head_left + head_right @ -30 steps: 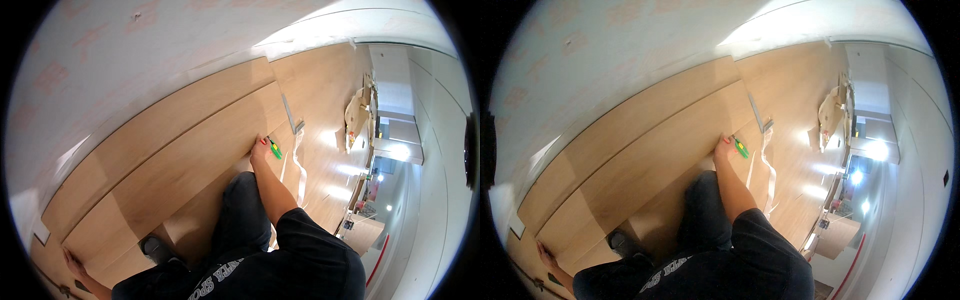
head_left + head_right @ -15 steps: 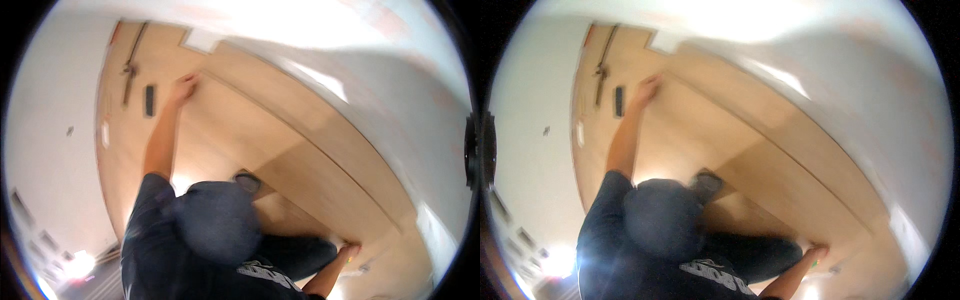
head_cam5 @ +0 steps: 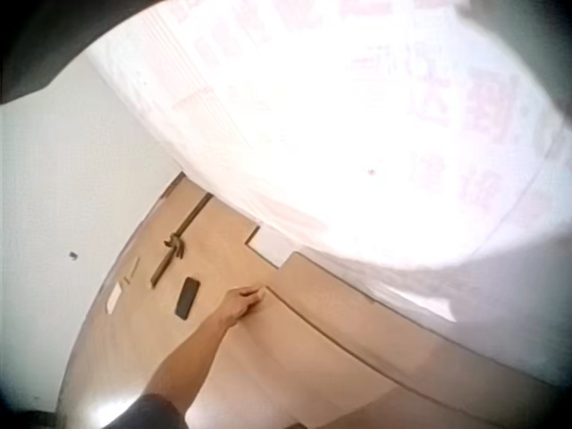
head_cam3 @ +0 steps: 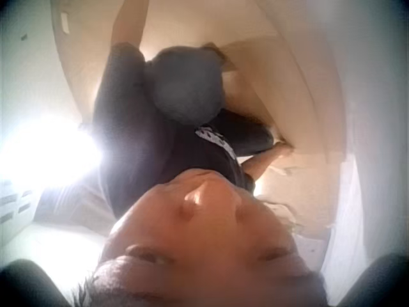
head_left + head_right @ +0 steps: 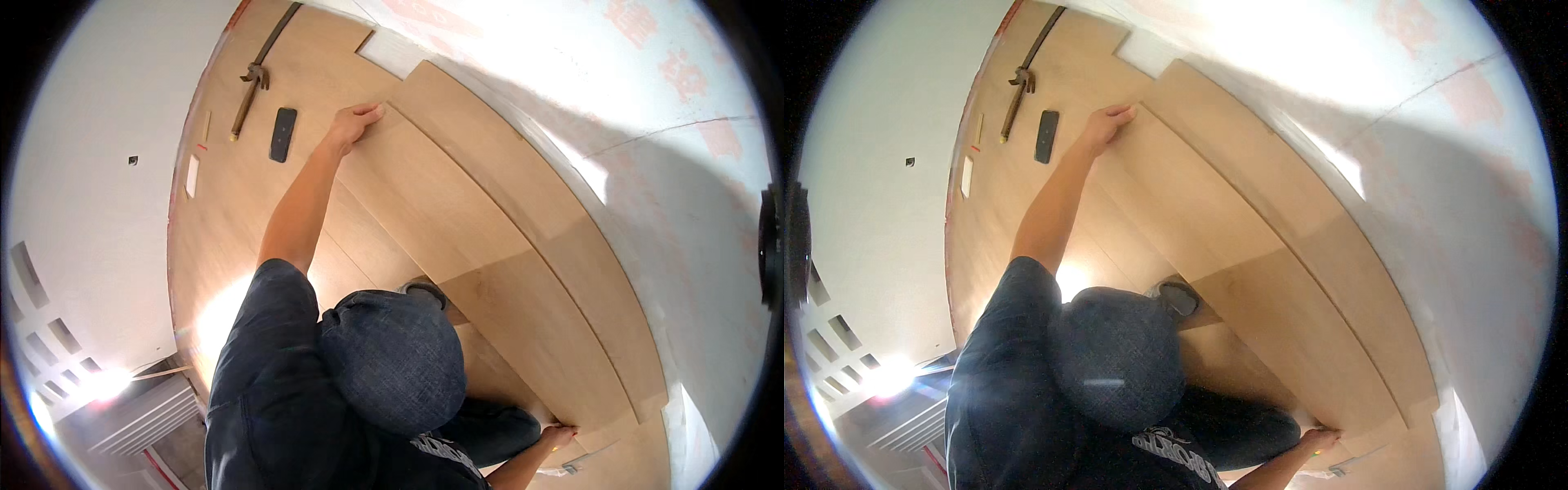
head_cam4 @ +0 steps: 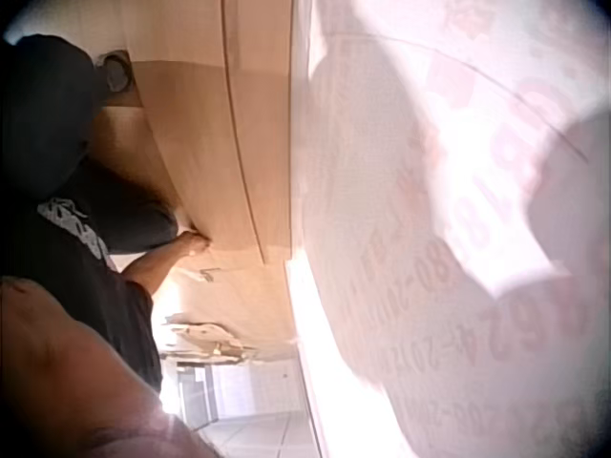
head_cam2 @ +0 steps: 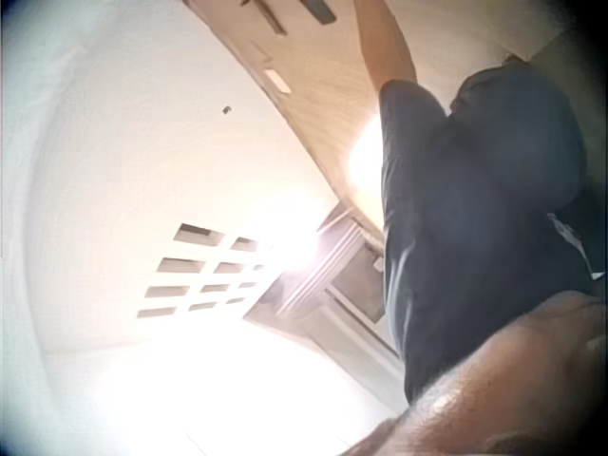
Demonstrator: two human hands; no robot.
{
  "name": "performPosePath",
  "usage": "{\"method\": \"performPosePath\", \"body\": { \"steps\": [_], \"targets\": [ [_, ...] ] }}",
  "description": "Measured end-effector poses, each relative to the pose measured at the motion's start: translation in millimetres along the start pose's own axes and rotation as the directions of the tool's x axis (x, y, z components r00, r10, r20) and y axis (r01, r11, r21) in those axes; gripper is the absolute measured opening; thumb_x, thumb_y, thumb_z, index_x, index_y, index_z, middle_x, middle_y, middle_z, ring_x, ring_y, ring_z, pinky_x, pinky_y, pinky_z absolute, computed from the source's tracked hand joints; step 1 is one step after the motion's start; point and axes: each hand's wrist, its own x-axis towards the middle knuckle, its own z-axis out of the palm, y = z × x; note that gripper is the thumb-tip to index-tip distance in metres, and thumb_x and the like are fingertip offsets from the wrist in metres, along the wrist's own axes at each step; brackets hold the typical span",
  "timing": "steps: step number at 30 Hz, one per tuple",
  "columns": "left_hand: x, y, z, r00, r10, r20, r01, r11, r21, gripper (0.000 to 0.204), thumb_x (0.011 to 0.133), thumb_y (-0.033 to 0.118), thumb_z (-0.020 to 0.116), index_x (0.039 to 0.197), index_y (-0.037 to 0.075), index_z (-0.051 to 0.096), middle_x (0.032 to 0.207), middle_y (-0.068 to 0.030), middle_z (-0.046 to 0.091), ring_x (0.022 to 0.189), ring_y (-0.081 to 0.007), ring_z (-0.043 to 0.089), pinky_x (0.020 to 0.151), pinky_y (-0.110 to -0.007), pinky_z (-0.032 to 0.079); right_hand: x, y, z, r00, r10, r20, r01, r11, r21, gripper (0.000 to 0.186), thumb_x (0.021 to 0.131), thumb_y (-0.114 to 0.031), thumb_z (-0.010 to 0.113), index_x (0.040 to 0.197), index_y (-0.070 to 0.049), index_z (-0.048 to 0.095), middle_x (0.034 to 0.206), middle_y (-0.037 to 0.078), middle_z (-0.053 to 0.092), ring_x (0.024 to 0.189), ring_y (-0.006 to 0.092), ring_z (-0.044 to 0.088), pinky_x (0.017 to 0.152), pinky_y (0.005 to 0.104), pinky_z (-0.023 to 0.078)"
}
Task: The person measures and marks a laminate floor plank with a square and pencil, uses a utility knife to score and remove a strip from a wall, and then fits the floor plank into position.
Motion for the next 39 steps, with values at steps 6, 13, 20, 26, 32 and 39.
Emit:
{"method": "performPosePath", "body": {
  "steps": [6,13,20,26,32,39],
  "targets": [
    [22.9,-20.5,-22.5,0.999,0.035,-0.010,-0.034,0.999,0.042,0.047,0.091,0.034,0.082,0.127,0.005,0.073,0.117,-0.0059,0.073,0.111,-0.0143,0.064,0.094,-0.033,0.051,3.9,9.3,7.9,0.997,0.065,0.051,-0.065,0.998,-0.013,0.047,0.102,-0.035,0.059,0.125,0.006,0.065,0.127,0.017,0.070,0.110,0.0290,0.066,0.094,0.0416,0.053],
    [26.5,-36.8,-25.6,1.000,-0.004,0.021,0.005,0.998,-0.070,0.049,0.090,0.031,0.083,0.129,0.004,0.072,0.115,-0.0053,0.074,0.107,-0.0137,0.065,0.092,-0.031,0.051,88.8,37.9,-23.3,0.948,-0.273,0.163,0.316,0.864,-0.393,0.038,0.102,-0.029,0.057,0.120,0.003,0.066,0.127,0.016,0.070,0.113,0.0293,0.067,0.096,0.0376,0.053],
    [15.1,-12.5,-10.5,0.999,-0.011,0.030,0.012,0.999,-0.047,0.049,0.091,0.028,0.083,0.130,0.001,0.070,0.116,-0.0066,0.074,0.105,-0.0138,0.066,0.092,-0.029,0.052,2.0,2.9,1.2,0.995,0.102,0.018,-0.103,0.993,0.053,0.033,0.100,-0.020,0.057,0.122,0.004,0.064,0.127,0.018,0.070,0.112,0.0307,0.067,0.096,0.0395,0.053],
    [27.1,-31.7,-19.1,0.998,0.040,0.057,-0.035,0.995,-0.097,0.049,0.091,0.028,0.082,0.130,0.001,0.070,0.116,-0.0072,0.073,0.104,-0.0145,0.066,0.092,-0.029,0.052,13.2,7.9,-3.9,0.995,-0.035,0.089,0.049,0.985,-0.166,0.039,0.102,-0.027,0.058,0.122,0.006,0.065,0.126,0.015,0.070,0.107,0.0265,0.066,0.094,0.0407,0.053],
    [27.7,-24.1,-22.1,0.998,0.054,0.031,-0.053,0.998,-0.043,0.045,0.092,0.025,0.082,0.128,0.000,0.071,0.114,-0.0056,0.074,0.102,-0.0129,0.066,0.087,-0.027,0.052,-17.6,3.9,8.1,0.995,0.041,0.086,-0.044,0.999,0.031,0.037,0.103,-0.028,0.059,0.123,0.002,0.064,0.124,0.014,0.069,0.103,0.0271,0.066,0.088,0.0399,0.054],
    [48.8,-27.2,-2.3,0.975,0.126,0.181,-0.124,0.992,-0.020,0.032,0.102,0.021,0.065,0.129,0.004,0.068,0.090,0.0056,0.063,0.077,-0.0034,0.054,0.066,-0.020,0.044,-11.6,29.2,-37.8,0.902,-0.121,0.413,0.204,0.965,-0.163,0.020,0.102,-0.022,0.050,0.106,-0.008,0.064,0.085,0.007,0.065,0.070,0.0212,0.063,0.054,0.0349,0.052]
  ]
}}
